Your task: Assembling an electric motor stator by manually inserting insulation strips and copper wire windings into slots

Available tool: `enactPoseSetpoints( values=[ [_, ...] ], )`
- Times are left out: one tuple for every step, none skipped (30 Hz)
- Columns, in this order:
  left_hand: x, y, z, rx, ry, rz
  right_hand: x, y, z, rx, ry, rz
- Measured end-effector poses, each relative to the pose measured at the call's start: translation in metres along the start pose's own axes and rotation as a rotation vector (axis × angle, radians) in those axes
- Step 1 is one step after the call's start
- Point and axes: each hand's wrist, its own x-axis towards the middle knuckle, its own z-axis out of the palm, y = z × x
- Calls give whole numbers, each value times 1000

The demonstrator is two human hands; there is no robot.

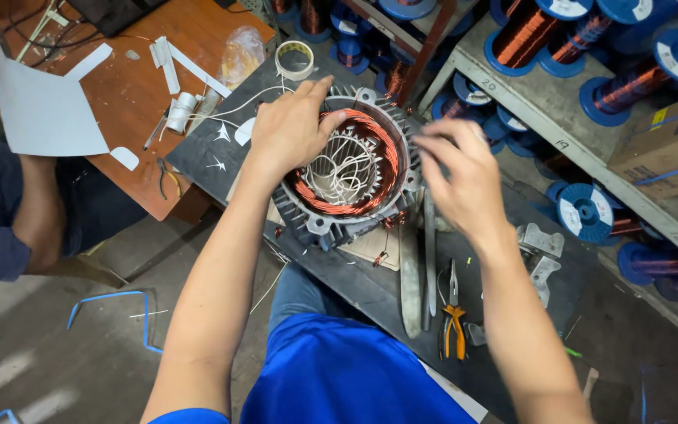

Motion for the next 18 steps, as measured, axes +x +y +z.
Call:
enactPoseSetpoints(
  values=[
    [-3, 4, -3, -1, 3, -4, 9, 2, 6, 1, -2, -5],
    [-6, 8, -5, -52, 11, -32, 18, 3, 11, -35, -79, -37],
    [-7, 11, -9, -101, 23, -60, 30, 5, 18, -71, -153, -72],
    [-6, 12, -9, -102, 30, -66, 37, 4, 22, -70, -154, -81],
    [-4, 12, -8, -87, 11, -94, 43, 3, 27, -105, -224, -48],
    [-1, 13, -7, -72, -7, -123, 50, 2, 31, -141, -295, -16],
    [0, 12, -6, -74, -4, -126, 53, 2, 35, -141, -296, -21],
    [1, 12, -6, -86, -22, -148, 56, 3, 38, -154, -327, 3],
    [3, 11, -4, -99, -42, -169, 58, 4, 42, -168, -359, 29],
    [4, 12, -7, -101, -40, -171, 60, 5, 45, -168, -361, 26],
    [4, 12, -8, -110, -47, -180, 61, 7, 48, -161, -348, 24],
    [4, 13, -8, -120, -54, -189, 62, 8, 51, -154, -336, 23],
    [5, 14, -10, -123, -54, -190, 62, 10, 53, -155, -339, 22],
    [6, 15, -12, -136, -62, -212, 62, 13, 56, -144, -342, 31],
    [6, 15, -13, -149, -72, -234, 61, 15, 58, -132, -346, 41],
    [7, 15, -12, -153, -74, -235, 62, 16, 58, -132, -350, 41],
    [8, 15, -11, -155, -81, -246, 63, 18, 58, -109, -326, 29],
    [10, 14, -10, -157, -87, -256, 65, 20, 58, -87, -302, 17]
  ],
)
